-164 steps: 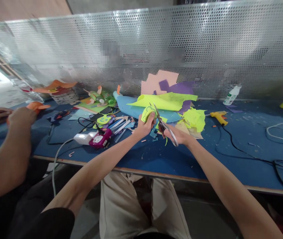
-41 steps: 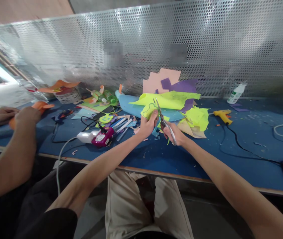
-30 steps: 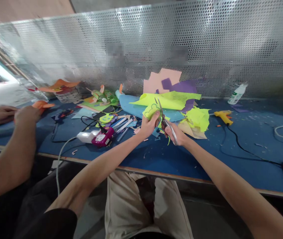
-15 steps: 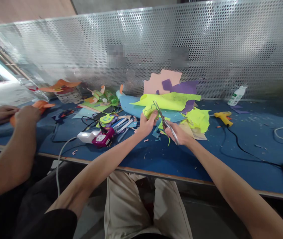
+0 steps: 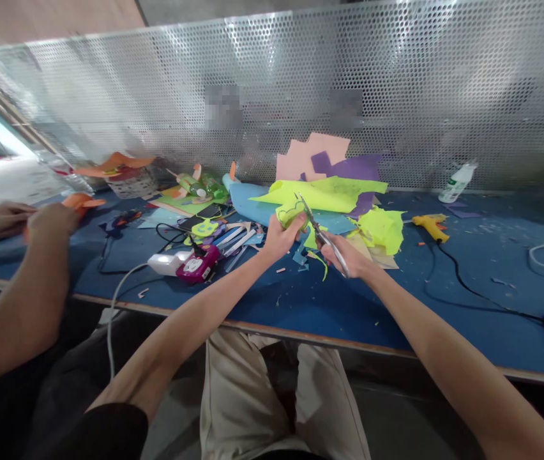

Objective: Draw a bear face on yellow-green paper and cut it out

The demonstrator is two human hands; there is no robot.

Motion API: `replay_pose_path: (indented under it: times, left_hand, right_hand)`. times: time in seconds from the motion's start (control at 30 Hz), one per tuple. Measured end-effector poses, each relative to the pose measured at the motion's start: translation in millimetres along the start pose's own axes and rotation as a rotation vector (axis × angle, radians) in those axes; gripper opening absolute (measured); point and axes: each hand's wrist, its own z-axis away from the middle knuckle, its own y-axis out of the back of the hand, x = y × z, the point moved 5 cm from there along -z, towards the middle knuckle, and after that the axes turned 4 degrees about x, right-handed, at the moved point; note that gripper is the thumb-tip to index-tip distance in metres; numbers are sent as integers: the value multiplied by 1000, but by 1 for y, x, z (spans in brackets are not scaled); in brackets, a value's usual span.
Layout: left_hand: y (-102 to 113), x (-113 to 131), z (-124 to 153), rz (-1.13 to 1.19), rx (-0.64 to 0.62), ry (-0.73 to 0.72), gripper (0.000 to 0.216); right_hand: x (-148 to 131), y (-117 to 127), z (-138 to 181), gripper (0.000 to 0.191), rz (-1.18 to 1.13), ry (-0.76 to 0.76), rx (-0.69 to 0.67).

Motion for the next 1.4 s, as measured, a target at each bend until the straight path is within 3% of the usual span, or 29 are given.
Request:
replay_pose_path:
  times: [0.37, 0.63, 0.93, 1.4]
  left_hand:
    - [-3, -2, 3, -33, -65, -6, 47]
    - [-2, -8, 2, 66, -53, 37, 50]
    - [1, 4, 3, -58, -59, -9, 46]
    - [-3, -3, 2, 28, -107, 62, 43]
  right_hand:
    - [-3, -3, -3, 62, -52, 26, 19]
    - [-7, 0, -1, 59, -34, 4, 28]
    - [-10, 4, -2, 64, 15, 36, 16]
    - [-15, 5, -2, 61, 8, 28, 25]
